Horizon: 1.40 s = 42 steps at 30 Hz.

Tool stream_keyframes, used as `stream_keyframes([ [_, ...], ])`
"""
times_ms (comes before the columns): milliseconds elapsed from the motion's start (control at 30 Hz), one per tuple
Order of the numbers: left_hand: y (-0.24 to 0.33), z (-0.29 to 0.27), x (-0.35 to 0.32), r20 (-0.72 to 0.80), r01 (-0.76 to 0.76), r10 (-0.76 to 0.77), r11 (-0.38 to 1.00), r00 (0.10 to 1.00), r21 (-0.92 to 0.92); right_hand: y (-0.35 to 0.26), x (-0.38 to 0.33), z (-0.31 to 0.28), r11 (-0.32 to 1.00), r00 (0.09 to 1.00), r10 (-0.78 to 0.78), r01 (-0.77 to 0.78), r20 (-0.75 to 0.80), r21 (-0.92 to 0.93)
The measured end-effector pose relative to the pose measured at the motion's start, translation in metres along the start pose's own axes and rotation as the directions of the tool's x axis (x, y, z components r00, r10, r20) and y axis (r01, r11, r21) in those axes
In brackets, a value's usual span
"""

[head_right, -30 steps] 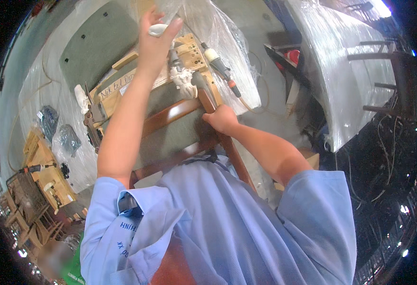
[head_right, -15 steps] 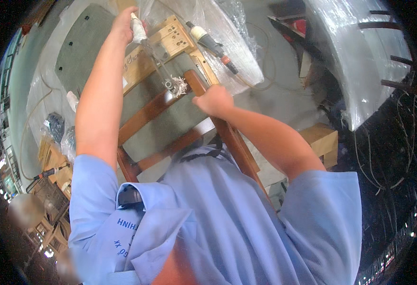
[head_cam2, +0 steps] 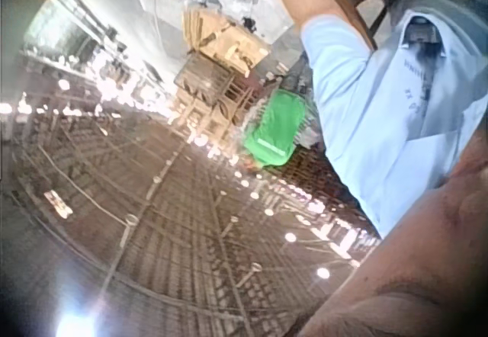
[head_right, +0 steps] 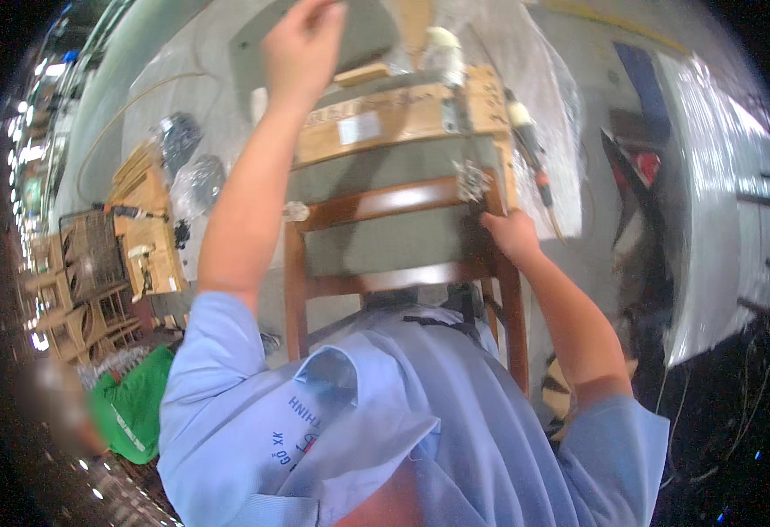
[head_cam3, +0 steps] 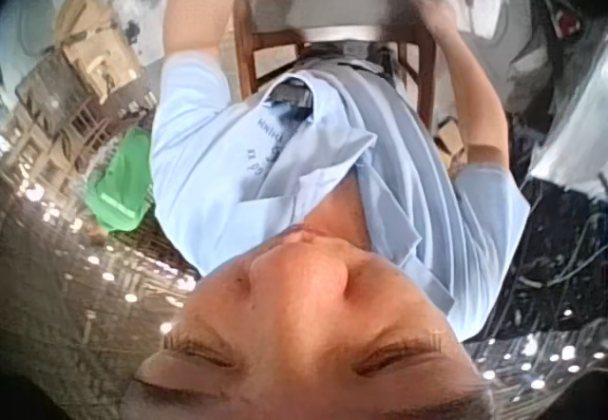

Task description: The person assembles wooden chairs by attaching cushioned seats to the frames using a power drill. They repeatedly pick up a chair frame, position it on a jig, place the seat cushion, and drive screws to secure it before moving the finished chair aside.

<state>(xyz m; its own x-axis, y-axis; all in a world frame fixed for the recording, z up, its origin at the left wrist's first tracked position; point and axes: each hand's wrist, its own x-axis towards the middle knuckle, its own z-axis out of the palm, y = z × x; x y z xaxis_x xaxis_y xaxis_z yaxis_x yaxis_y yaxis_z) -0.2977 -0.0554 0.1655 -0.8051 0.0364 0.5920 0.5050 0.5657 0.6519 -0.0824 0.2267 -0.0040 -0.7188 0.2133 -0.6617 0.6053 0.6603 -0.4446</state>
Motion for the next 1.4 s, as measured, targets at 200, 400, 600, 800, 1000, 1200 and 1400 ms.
stream_keyframes([
  [200, -0.163, -0.239, -0.189, -0.365, 0.652, -0.564, 0.735, 0.741, 0.189, -0.015, -0.011, 0.002, 0.996, 0.999, 0.010, -0.014, 0.047, 0.089],
  [400, -0.215, -0.220, -0.358, -0.178, 0.904, -0.889, 0.399, 0.423, 0.152, 0.005, 0.006, 0.011, 0.982, 0.998, -0.015, 0.002, 0.063, 0.188],
  [600, -0.221, -0.183, -0.344, -0.223, 0.851, -0.857, 0.363, 0.465, 0.380, 0.027, 0.027, 0.010, 0.985, 0.997, 0.001, -0.015, 0.081, 0.172],
  [800, -0.231, -0.171, -0.341, -0.204, 0.780, -0.792, 0.455, 0.575, 0.430, 0.026, 0.027, 0.013, 0.963, 0.996, -0.027, 0.002, 0.089, 0.271],
  [1000, -0.232, -0.180, -0.356, -0.145, 0.757, -0.811, 0.444, 0.568, 0.480, 0.004, 0.005, 0.013, 0.994, 0.982, -0.089, 0.097, -0.167, 0.041],
  [1200, -0.224, -0.191, -0.354, -0.084, 0.746, -0.809, 0.490, 0.582, 0.452, 0.036, 0.070, -0.026, 0.926, 0.697, -0.365, 0.204, -0.617, -0.318],
  [1400, -0.221, -0.199, -0.339, -0.104, 0.966, -0.964, 0.252, 0.245, -0.058, 0.012, 0.140, -0.049, 0.878, 0.920, -0.281, 0.132, -0.273, -0.460],
])
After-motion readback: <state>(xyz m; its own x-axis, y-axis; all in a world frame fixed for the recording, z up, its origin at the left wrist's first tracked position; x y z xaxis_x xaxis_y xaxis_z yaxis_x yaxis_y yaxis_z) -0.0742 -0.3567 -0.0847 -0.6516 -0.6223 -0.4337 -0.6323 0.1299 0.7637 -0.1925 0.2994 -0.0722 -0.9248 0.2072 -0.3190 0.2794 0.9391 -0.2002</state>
